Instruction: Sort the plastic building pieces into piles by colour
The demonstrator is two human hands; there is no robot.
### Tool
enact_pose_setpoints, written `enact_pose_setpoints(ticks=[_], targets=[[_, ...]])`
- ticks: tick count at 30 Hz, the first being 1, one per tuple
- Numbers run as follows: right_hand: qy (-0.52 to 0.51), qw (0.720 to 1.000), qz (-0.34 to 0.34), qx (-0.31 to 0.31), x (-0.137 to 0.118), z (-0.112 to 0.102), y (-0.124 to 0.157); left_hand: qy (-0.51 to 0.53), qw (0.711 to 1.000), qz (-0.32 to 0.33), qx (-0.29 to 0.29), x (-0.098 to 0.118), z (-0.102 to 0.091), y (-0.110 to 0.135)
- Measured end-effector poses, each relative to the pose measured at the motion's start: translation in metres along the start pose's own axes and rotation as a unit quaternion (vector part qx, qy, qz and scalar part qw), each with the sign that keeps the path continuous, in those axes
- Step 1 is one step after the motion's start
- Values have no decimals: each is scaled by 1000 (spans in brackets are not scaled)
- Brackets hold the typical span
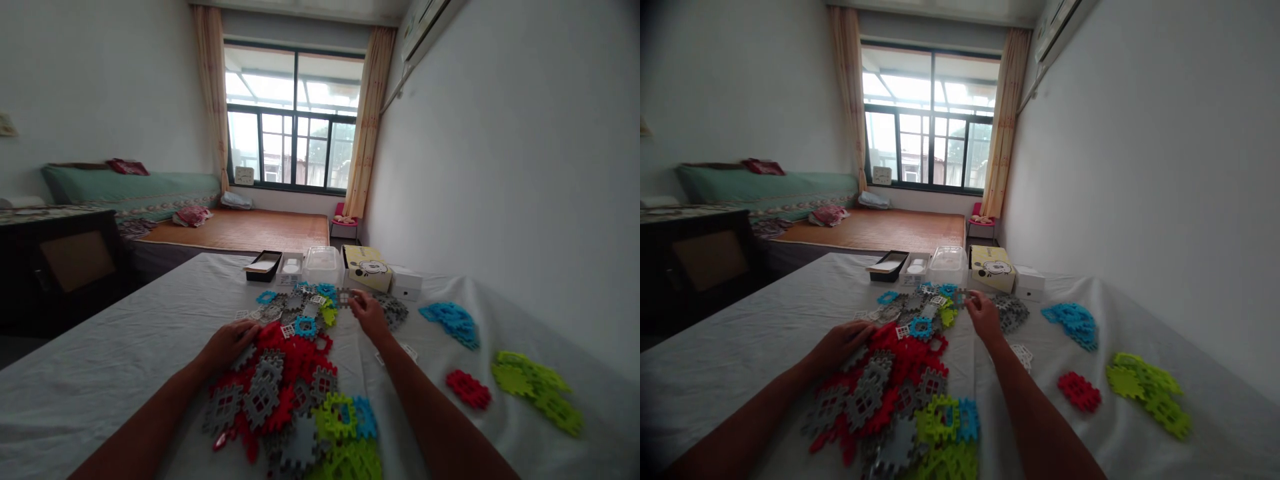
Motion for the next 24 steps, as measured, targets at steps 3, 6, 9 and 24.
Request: enact_pose_setpoints(ticks=[3, 6, 9, 24], targets=[[76, 987, 94, 109, 35, -34, -2, -1, 1000, -1, 6, 1, 0, 1], [113, 975, 123, 143, 55, -55, 0, -3, 1000, -10, 12, 3, -1, 1], [151, 967, 87, 188, 47, -54, 2, 5, 1000, -20, 12, 6, -3, 2], [156, 943, -256, -147, -51, 52, 35, 12, 1000, -10, 8, 5, -2, 2]])
Point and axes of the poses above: each hand's wrist, its own y-axis away from the middle knuckle, its own z-axis out of the palm, x = y × z, the point moved 2 cm from there along -y, towards the middle knuckle, and after that the axes turned 7 degrees about -z, right-handed, at the moved point
